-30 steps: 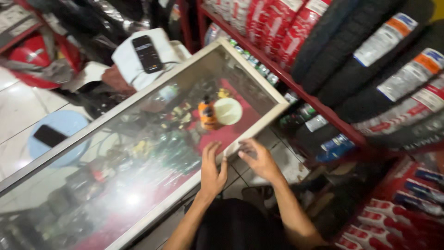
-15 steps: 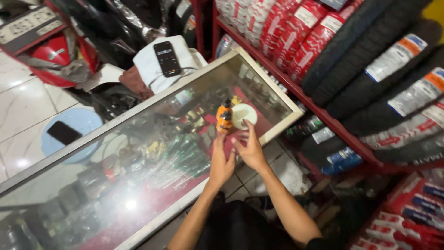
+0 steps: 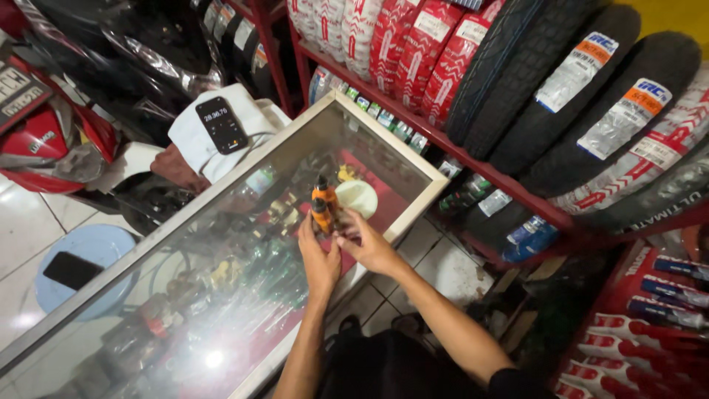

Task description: The person repeatedly picks up orange and white bottles from a shelf and places them on a glass display counter. They then pick up the bottles from the counter and return them to the shelf, repeating this cycle multiple times.

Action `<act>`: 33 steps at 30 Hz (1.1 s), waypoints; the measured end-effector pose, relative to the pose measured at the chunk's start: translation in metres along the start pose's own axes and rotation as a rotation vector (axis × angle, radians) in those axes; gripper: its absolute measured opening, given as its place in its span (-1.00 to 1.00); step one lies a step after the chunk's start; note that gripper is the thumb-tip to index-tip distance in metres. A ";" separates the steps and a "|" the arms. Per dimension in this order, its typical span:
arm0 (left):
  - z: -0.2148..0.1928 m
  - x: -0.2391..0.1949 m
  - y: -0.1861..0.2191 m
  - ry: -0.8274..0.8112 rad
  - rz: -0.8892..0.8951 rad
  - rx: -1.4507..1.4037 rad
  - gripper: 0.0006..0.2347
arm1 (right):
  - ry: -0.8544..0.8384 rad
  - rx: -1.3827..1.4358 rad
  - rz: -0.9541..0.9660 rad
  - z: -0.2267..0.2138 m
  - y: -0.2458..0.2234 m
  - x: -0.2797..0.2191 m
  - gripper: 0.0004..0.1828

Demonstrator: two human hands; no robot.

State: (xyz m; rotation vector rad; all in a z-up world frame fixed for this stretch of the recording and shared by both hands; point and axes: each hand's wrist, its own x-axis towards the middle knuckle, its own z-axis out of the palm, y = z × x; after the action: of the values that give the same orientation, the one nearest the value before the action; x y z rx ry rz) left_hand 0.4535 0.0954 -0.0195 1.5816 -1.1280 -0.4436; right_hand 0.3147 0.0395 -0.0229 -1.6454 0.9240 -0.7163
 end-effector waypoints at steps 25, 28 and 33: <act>0.214 -0.061 0.105 -0.767 0.394 -0.324 -0.47 | 0.646 -0.042 0.059 -0.194 0.045 -0.166 -0.42; 0.252 -0.062 0.143 -0.984 0.377 -0.314 -0.39 | 0.857 -0.159 0.170 -0.222 0.063 -0.204 -0.40; 0.310 -0.076 0.200 -1.236 0.393 -0.346 -0.38 | 1.198 -0.338 0.394 -0.263 0.041 -0.252 -0.56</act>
State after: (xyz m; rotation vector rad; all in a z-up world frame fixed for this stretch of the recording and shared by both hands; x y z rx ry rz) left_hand 0.0941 -0.0021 0.0352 0.6418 -2.0618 -1.3452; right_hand -0.0423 0.1175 0.0028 -1.1274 2.2320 -1.3323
